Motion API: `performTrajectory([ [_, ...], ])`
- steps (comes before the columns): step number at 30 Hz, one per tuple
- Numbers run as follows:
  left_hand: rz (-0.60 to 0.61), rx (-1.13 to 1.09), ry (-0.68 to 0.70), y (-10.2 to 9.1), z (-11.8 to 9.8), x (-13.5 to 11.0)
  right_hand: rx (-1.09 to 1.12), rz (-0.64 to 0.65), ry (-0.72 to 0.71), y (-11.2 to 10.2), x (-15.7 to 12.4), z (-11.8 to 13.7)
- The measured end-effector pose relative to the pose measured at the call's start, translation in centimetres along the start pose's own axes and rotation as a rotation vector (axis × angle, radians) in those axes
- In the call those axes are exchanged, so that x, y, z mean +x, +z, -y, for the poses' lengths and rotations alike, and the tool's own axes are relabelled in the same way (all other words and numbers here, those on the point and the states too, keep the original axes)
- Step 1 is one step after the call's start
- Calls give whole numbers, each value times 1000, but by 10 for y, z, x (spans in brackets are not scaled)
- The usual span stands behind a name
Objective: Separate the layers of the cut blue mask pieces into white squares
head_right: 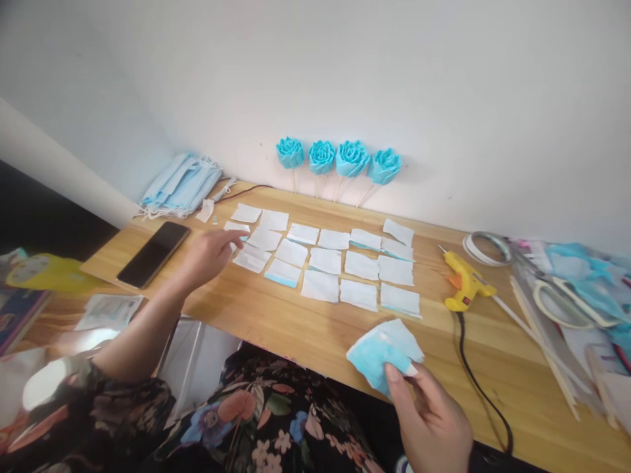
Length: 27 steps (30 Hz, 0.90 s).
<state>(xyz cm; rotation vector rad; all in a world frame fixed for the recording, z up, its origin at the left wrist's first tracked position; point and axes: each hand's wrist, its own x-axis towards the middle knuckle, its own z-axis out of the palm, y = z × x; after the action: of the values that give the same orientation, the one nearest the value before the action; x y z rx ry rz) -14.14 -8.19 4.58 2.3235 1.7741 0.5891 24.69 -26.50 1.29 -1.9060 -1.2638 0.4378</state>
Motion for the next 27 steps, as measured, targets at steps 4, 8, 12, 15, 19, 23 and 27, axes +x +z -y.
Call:
performTrajectory([
  [4,82,53,67,12,-26,3,7,-29,27,-3,-6,1],
  [8,19,24,179,23,-50,4,-1,-75,60,-7,-10,6],
  [12,124,35,331,37,-73,6,18,-54,33,-13,-9,4],
  [15,118,30,361,44,-89,8,24,-63,29,-18,-9,-1],
  [19,132,-29,442,54,-111,9,38,-80,34,-22,-11,-6],
  [23,187,32,481,65,-131,10,73,-87,27,-27,-14,-11],
  [27,140,-26,528,72,-156,15,103,-71,19,-31,-17,-16],
])
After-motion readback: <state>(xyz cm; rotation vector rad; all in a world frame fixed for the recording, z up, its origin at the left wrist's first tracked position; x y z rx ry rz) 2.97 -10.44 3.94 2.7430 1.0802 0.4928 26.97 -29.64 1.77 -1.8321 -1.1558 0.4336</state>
